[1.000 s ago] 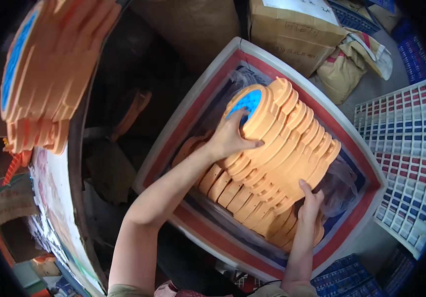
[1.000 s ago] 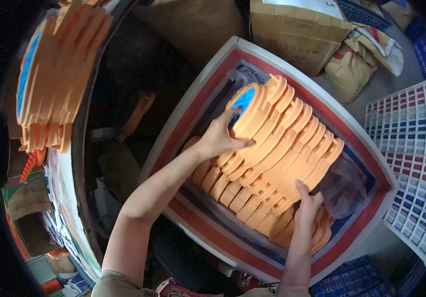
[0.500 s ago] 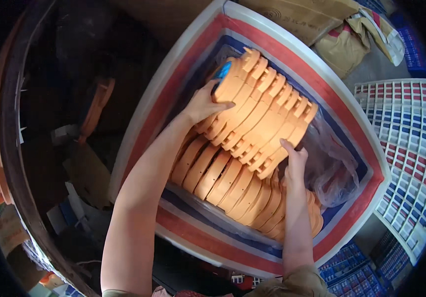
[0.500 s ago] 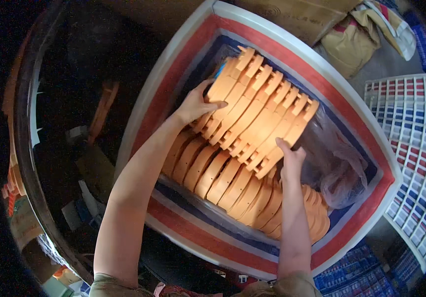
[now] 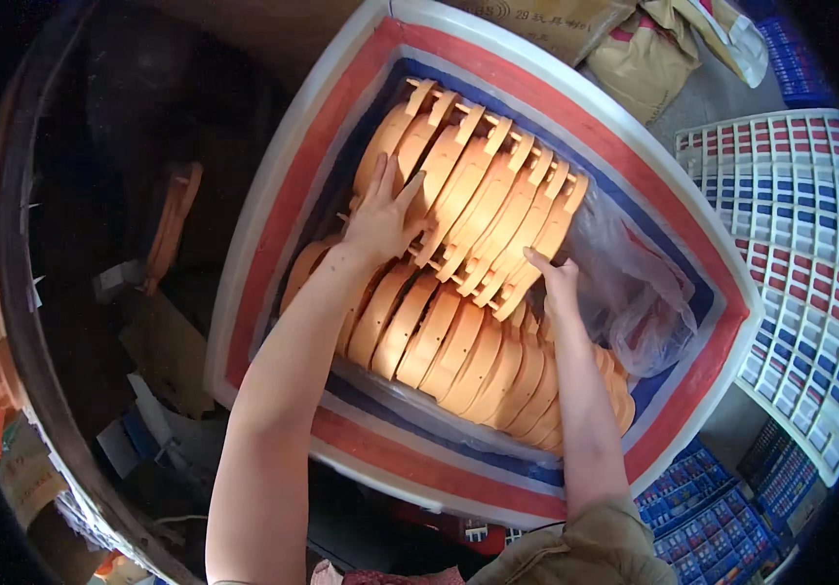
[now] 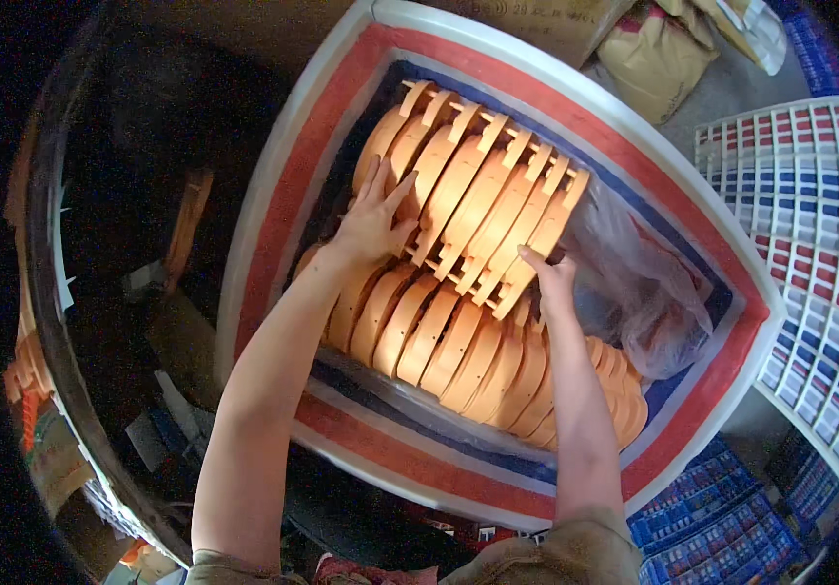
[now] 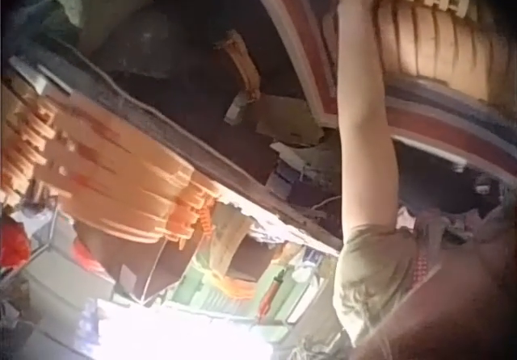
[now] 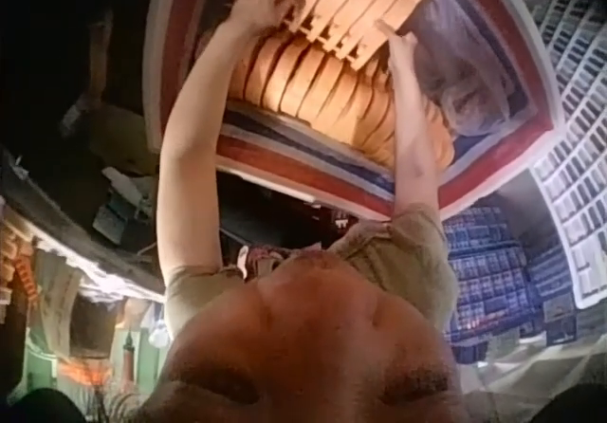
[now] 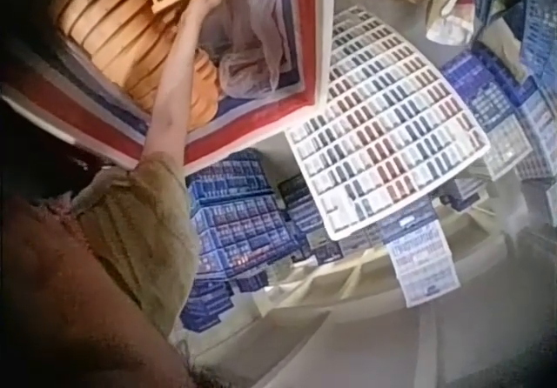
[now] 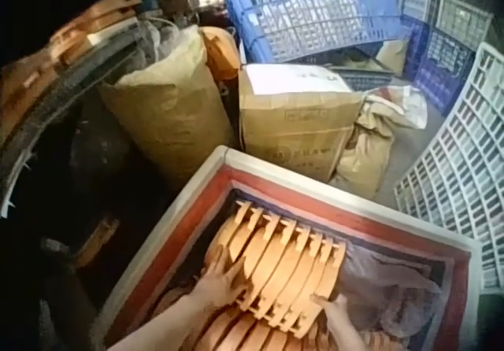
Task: Assembling plastic bear-shaped toys by inserting components and applying sealant.
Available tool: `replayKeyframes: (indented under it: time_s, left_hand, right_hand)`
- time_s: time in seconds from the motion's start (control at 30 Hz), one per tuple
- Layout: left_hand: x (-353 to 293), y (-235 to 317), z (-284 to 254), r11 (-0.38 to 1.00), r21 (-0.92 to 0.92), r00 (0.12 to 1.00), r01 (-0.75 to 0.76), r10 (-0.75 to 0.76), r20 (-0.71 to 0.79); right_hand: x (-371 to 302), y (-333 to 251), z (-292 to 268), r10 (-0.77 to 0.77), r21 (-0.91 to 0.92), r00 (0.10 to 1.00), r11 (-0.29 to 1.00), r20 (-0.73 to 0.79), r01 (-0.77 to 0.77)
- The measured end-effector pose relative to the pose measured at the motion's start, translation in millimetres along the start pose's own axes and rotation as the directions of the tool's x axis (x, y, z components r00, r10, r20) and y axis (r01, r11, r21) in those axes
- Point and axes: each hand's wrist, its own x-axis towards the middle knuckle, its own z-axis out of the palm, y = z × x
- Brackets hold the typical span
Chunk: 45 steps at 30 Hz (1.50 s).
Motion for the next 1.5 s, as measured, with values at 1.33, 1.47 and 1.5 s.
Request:
replayKeyframes:
  time_s: [1.33,1.47,1.5]
  left_hand:
    - [-779,467,-145,0.19,-0.528,-0.187,0.827,-0.794,-0.578]
    - [-777,521,-93,-0.042,-0.777,-0.598,0.628,-0.666,-0.447]
    - [-775,536,-86,-0.085,-0.814,-0.687,0.575,-0.59,-0.423]
  right_hand:
    - [-664,-87,365,-0.171,0.807,-0.809,-0.099,0.562,0.582]
    - [-710,-105,341,-0.162,0.703,-0.778,-0.348,0.607,0.621]
    - [-730,-106,333,-0.214,0.75,-0.821,-0.333,0.53,0.571]
